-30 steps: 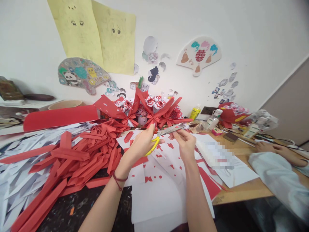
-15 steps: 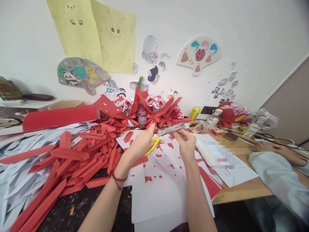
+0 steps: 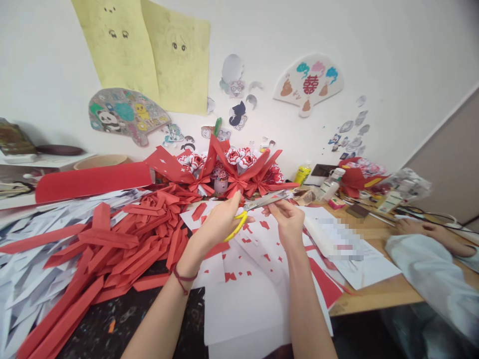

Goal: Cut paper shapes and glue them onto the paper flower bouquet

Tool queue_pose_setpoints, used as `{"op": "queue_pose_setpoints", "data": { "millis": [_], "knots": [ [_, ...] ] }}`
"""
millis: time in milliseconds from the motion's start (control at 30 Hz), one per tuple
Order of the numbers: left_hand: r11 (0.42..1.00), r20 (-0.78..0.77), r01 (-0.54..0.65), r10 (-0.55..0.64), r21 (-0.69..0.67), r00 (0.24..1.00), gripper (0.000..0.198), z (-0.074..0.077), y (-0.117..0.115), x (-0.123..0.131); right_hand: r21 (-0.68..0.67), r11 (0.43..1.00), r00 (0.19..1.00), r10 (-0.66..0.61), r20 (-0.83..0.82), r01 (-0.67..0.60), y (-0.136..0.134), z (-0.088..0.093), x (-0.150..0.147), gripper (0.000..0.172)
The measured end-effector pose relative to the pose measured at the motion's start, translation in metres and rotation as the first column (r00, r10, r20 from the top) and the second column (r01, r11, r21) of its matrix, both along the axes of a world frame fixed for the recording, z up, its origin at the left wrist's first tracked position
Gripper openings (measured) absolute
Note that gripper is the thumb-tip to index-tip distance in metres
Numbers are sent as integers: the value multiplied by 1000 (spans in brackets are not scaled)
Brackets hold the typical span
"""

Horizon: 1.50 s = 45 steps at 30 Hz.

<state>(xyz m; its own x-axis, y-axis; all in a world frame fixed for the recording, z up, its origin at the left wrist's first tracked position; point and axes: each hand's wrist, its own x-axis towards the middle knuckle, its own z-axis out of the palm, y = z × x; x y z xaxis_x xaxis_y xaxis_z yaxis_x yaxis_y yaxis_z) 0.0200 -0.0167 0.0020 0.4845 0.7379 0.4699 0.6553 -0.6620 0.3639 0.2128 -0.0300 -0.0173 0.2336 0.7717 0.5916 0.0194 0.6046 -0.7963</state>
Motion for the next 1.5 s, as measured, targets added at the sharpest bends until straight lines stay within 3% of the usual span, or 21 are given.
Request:
{"op": "queue_pose_setpoints", "data": {
  "millis": [1500],
  "knots": [
    [994, -145, -35, 50, 106, 988, 24, 1, -1, -6, -25, 1000, 998, -3, 60, 5, -1, 1, 7, 16]
  ]
}}
